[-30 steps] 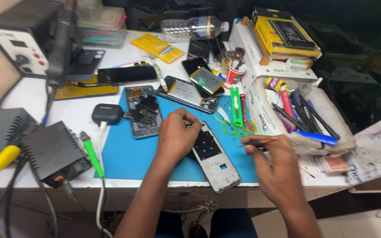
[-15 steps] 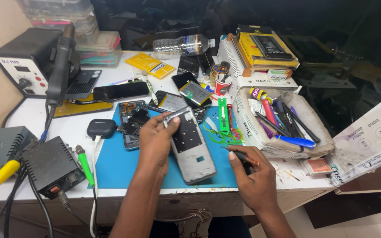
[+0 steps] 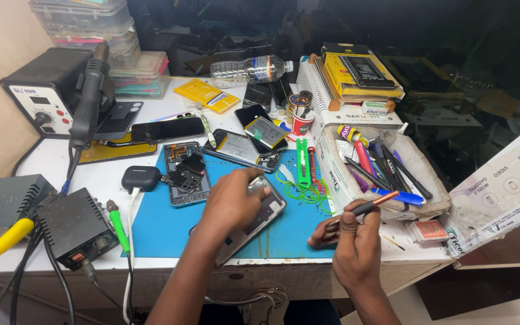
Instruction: The person handles a phone screen and a midframe by hand, then uses a screwdriver to install screws into the device's internal chassis.
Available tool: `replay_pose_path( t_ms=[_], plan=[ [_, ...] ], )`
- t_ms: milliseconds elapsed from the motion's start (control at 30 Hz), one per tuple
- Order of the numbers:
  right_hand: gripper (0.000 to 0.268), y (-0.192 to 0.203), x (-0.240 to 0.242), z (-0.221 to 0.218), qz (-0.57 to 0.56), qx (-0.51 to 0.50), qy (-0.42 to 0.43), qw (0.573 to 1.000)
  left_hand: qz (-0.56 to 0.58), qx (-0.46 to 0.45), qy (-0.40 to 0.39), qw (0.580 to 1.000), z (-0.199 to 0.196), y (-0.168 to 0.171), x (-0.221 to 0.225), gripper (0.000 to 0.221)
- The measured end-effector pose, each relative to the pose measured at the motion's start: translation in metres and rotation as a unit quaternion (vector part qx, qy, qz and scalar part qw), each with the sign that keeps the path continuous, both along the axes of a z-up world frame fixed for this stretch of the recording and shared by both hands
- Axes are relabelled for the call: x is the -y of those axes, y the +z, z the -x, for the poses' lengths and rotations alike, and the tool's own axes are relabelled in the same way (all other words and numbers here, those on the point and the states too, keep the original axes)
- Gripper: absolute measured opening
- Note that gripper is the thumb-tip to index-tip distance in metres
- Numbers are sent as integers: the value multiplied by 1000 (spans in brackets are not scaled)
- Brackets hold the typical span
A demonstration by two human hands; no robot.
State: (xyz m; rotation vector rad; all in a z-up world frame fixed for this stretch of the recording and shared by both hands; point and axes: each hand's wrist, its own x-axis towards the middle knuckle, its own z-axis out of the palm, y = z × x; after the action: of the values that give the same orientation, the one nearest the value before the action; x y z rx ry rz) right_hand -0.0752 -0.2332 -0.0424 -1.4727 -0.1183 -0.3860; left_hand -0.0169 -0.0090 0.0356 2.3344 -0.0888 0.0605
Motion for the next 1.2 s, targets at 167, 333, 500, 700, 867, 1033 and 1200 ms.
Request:
replay_pose_path(
  t_ms=[167, 333, 500, 700, 867, 1033, 1200],
  plan=[
    [24, 15, -7, 5, 126, 107, 7, 986, -52, 31, -47, 997, 13, 4, 1, 97],
    [20, 24, -11, 13, 194, 39, -40, 979, -91, -12, -73, 993, 20, 9, -3, 105],
    [21, 31, -17, 15, 237, -2, -40, 971, -79, 8, -70, 994, 24, 7, -2, 93],
    [21, 37, -26, 13, 297, -27, -61, 953, -93, 15, -63, 994, 25, 5, 2, 88],
    [21, 39, -29, 14, 343, 0, -78, 936, -100, 24, -56, 993, 26, 6, 5, 81],
    [20, 40, -29, 13, 355, 2, -72, 932, -99, 38, -49, 993, 28, 7, 7, 76],
    [19, 41, -30, 14, 367, 27, -70, 927, -111, 43, -50, 992, 28, 8, 9, 76]
  ],
)
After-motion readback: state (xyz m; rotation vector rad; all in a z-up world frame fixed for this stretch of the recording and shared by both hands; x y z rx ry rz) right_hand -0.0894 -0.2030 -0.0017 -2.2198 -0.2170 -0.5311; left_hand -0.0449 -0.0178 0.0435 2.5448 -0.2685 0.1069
